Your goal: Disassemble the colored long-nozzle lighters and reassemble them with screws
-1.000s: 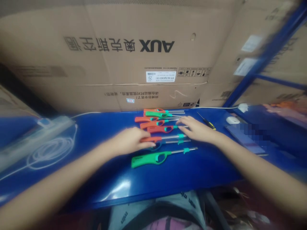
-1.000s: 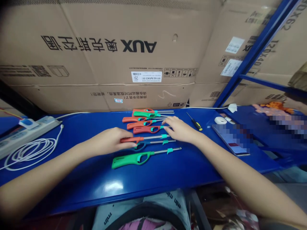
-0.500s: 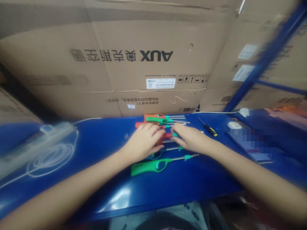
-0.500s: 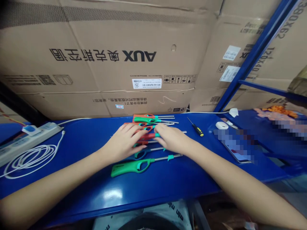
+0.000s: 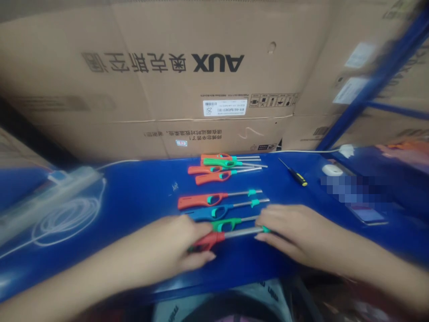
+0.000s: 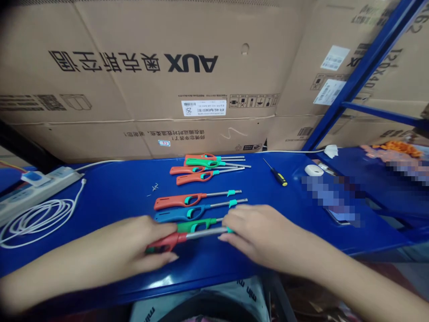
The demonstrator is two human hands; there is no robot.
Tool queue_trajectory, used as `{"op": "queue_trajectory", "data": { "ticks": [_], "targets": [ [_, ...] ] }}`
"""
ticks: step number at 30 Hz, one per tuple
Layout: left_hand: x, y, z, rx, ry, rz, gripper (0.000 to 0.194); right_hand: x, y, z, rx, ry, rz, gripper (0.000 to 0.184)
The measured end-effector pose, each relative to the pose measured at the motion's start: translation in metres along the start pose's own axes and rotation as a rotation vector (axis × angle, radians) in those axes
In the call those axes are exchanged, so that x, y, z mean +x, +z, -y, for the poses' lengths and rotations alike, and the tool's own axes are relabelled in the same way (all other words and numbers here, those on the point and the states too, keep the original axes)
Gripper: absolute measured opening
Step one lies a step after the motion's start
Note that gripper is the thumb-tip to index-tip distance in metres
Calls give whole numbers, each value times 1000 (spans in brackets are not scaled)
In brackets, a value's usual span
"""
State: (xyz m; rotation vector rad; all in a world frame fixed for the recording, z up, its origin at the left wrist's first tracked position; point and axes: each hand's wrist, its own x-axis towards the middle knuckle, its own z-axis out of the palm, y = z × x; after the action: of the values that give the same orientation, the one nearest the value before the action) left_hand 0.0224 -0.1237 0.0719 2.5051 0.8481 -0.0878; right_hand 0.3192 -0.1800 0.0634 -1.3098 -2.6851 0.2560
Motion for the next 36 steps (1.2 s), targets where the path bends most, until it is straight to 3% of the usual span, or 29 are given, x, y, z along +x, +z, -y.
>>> {"op": "queue_trajectory", "data": {
  "ticks": [3,5,7,11,17,20,22,26,30,33,36],
  "targets": [
    [30,-5,17,177,56,-129,32,28,-10,-30,256,-18,53,36],
    [51,-10,27,228,49,-165,39,54,-11,-50,313,66,-51,44],
    [70,-12,37,189,62,-215,40,80,-7,-68,197,145,-146,40],
    [100,-7,58,129,119,-347,39,121,10,-93,4,156,-117,22],
    [119,4,75,172,114,-499,29,140,26,-104,-124,154,-48,8],
    [117,-1,73,229,100,-574,34,132,20,-96,-158,153,-80,10],
    [113,-6,65,330,106,-562,39,124,12,-83,-169,149,-110,15],
    [93,-8,37,439,71,-395,33,100,-5,-41,-151,53,-52,22],
    [56,-6,15,221,108,-171,28,69,-6,-11,-115,-59,92,28],
    [25,-7,18,59,118,-120,21,46,0,-12,-100,-29,92,32],
    [12,-8,28,29,45,-117,19,33,3,-26,-31,27,71,33]
  ]
}}
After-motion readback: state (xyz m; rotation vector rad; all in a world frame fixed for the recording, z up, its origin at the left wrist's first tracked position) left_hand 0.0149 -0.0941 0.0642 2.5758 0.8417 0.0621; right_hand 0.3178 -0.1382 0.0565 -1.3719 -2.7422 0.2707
